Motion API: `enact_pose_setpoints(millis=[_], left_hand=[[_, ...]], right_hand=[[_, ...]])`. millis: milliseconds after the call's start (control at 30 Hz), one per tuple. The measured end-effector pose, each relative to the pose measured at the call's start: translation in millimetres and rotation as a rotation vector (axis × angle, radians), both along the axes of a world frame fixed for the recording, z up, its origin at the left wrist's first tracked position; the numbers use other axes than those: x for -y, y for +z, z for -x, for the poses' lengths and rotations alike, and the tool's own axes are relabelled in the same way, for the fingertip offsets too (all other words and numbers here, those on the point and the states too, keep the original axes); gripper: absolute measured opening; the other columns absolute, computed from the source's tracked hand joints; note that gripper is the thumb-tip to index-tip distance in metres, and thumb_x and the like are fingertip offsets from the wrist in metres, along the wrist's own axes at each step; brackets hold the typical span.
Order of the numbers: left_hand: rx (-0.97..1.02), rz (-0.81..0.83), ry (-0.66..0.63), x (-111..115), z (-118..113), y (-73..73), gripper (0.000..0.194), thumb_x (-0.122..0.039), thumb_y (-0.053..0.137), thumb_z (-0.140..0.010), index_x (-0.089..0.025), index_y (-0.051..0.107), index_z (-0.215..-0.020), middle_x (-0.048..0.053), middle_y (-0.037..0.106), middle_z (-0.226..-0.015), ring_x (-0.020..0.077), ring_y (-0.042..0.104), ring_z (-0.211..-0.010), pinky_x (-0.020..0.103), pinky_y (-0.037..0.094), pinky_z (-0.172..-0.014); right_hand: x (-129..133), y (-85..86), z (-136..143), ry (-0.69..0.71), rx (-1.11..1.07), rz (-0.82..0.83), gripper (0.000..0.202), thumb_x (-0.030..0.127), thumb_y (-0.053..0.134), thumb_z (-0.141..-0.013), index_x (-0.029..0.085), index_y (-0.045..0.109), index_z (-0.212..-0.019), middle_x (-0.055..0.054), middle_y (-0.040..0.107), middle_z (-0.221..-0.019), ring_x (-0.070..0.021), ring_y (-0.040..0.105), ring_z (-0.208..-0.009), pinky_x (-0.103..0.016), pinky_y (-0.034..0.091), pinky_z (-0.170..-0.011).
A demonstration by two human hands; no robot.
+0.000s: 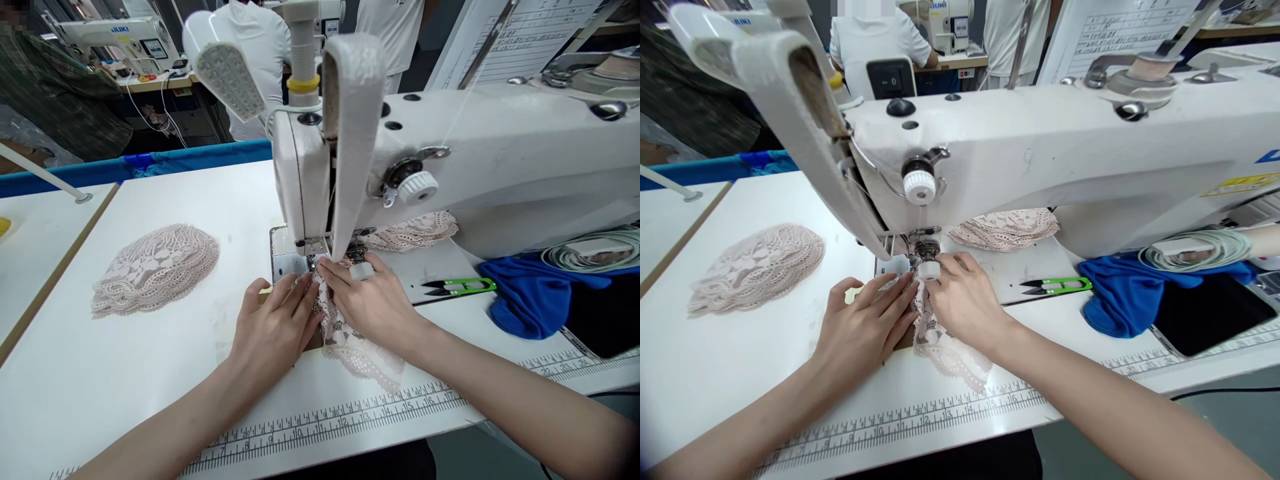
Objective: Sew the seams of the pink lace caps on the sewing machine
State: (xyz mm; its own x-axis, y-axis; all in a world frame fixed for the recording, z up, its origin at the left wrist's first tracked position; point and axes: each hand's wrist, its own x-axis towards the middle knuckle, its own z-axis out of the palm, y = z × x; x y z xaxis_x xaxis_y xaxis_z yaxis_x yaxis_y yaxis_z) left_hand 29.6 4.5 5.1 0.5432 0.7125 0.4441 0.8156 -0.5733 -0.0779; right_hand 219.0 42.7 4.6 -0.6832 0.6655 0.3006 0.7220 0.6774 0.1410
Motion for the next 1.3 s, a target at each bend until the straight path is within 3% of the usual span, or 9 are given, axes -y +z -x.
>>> enact_pose_setpoints(millis=[833, 1033, 1167, 1233, 1300], left_hand=[[0.006, 0.0, 0.026, -3.7, 1.3, -1.6, 0.029, -0.028, 0.047, -0.097, -0.018, 0.061, -0.121, 0.009, 0.068, -0.12, 0.0231, 0.059, -0.113, 0.042, 0.03, -0.093], [0.008, -0.005, 0.027, -6.8, 2.2, -2.3, 0.03, -0.031, 0.047, -0.097, -0.018, 0.062, -0.12, 0.008, 0.068, -0.121, 0.0233, 0.059, -0.112, 0.043, 0.032, -0.092], [-0.004, -0.025, 0.026, -6.6, 1.8, -2.5, 0.03, -0.031, 0.048, -0.097, -0.018, 0.062, -0.12, 0.007, 0.067, -0.122, 0.0234, 0.059, -0.112, 0.044, 0.034, -0.093], [0.008, -0.02, 0.012, -7.4, 2.5, -2.3, 0.029, -0.029, 0.051, -0.095, -0.018, 0.062, -0.119, 0.007, 0.068, -0.12, 0.0231, 0.059, -0.109, 0.042, 0.037, -0.09], [0.027, 0.005, -0.028, -9.3, 4.1, -1.8, 0.029, -0.026, 0.053, -0.093, -0.017, 0.062, -0.119, 0.007, 0.068, -0.117, 0.0225, 0.06, -0.104, 0.039, 0.04, -0.085]], right_hand=[[-3.1, 0.5, 0.1, -0.027, -0.016, 0.009, 0.03, 0.011, 0.047, -0.089, 0.014, 0.069, -0.11, -0.01, 0.072, -0.108, -0.0251, 0.058, -0.104, -0.04, 0.038, -0.092], [-8.5, 0.0, -1.9, -0.014, -0.019, -0.008, 0.026, 0.011, 0.05, -0.089, 0.015, 0.071, -0.103, -0.01, 0.071, -0.109, -0.0242, 0.059, -0.101, -0.041, 0.038, -0.093], [-8.5, 4.6, -5.8, 0.04, -0.107, -0.068, 0.027, 0.008, 0.049, -0.088, 0.017, 0.072, -0.098, -0.006, 0.073, -0.1, -0.0223, 0.061, -0.095, -0.039, 0.039, -0.092], [-4.3, 10.7, -8.4, 0.052, -0.182, -0.048, 0.023, 0.016, 0.05, -0.091, 0.019, 0.072, -0.097, -0.004, 0.074, -0.088, -0.0209, 0.063, -0.086, -0.037, 0.042, -0.085], [1.7, 18.3, -10.7, 0.028, -0.215, 0.09, 0.023, 0.035, 0.055, -0.092, 0.02, 0.071, -0.101, -0.003, 0.072, -0.082, -0.0192, 0.062, -0.072, -0.033, 0.044, -0.07]])
